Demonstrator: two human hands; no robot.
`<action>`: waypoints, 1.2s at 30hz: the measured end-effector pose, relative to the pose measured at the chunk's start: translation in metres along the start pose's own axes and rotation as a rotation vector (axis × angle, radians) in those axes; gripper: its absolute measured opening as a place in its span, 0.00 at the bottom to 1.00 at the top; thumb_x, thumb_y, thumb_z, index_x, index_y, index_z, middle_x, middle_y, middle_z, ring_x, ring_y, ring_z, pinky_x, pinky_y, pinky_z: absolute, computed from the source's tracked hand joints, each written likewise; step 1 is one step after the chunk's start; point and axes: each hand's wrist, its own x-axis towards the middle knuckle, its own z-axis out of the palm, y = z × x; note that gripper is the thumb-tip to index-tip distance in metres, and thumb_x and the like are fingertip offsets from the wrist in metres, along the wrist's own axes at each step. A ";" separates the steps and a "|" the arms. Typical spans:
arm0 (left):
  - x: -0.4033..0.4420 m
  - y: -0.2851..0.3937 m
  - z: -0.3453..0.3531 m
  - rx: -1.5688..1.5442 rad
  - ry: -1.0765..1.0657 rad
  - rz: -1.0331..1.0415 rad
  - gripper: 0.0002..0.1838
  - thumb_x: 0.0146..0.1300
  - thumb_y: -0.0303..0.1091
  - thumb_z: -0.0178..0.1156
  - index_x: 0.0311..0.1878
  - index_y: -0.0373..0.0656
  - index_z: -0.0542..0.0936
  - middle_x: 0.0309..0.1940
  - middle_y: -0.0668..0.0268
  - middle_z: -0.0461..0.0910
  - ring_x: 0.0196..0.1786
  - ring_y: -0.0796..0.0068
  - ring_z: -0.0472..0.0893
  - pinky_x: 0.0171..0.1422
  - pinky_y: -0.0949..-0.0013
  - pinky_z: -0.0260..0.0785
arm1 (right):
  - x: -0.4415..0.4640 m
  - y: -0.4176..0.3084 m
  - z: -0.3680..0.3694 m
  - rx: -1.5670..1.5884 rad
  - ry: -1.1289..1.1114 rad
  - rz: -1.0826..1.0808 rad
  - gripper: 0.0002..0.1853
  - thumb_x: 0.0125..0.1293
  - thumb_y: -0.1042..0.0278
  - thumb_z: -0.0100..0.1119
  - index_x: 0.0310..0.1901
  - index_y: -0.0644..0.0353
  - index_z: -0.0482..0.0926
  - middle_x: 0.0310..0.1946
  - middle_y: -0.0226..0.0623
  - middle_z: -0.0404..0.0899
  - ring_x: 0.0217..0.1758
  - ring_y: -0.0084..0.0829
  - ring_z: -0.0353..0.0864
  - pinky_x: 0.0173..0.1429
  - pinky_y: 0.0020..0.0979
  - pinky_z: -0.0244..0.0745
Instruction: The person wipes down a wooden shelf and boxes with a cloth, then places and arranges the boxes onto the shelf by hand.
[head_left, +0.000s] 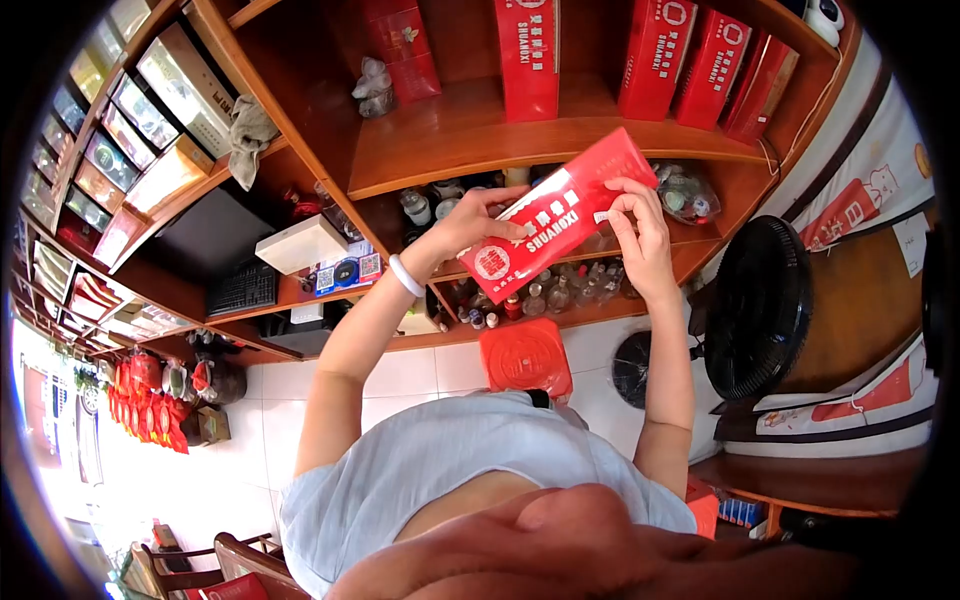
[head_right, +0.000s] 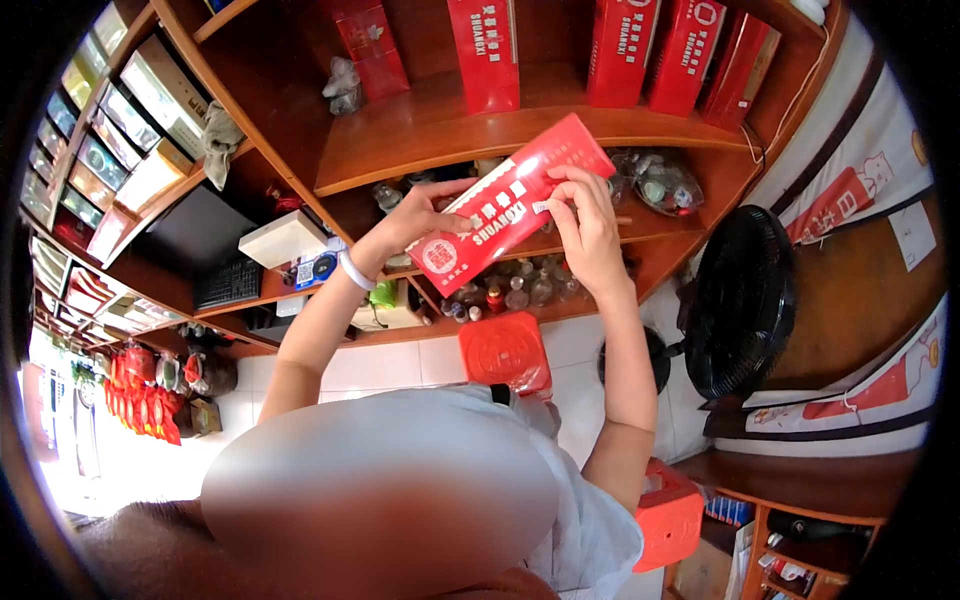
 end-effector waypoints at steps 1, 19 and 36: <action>0.001 -0.001 -0.002 0.029 -0.015 0.001 0.36 0.48 0.25 0.67 0.61 0.31 0.64 0.44 0.60 0.78 0.43 0.77 0.77 0.48 0.74 0.72 | 0.002 0.000 -0.002 0.014 -0.090 0.023 0.05 0.61 0.73 0.52 0.32 0.63 0.69 0.47 0.43 0.72 0.51 0.42 0.68 0.57 0.36 0.61; 0.017 0.032 -0.048 0.608 -0.347 -0.158 0.35 0.41 0.31 0.69 0.57 0.37 0.71 0.45 0.59 0.79 0.43 0.74 0.78 0.48 0.73 0.70 | -0.028 0.017 0.015 -0.287 -0.436 -0.140 0.06 0.54 0.75 0.57 0.28 0.62 0.68 0.55 0.43 0.65 0.61 0.46 0.60 0.63 0.43 0.55; 0.030 0.038 -0.040 0.546 -0.396 -0.221 0.36 0.40 0.29 0.70 0.57 0.35 0.71 0.46 0.59 0.78 0.44 0.74 0.77 0.50 0.74 0.69 | -0.037 0.026 0.028 -0.255 -0.245 -0.092 0.24 0.44 0.69 0.67 0.44 0.60 0.67 0.56 0.44 0.63 0.63 0.45 0.58 0.65 0.50 0.51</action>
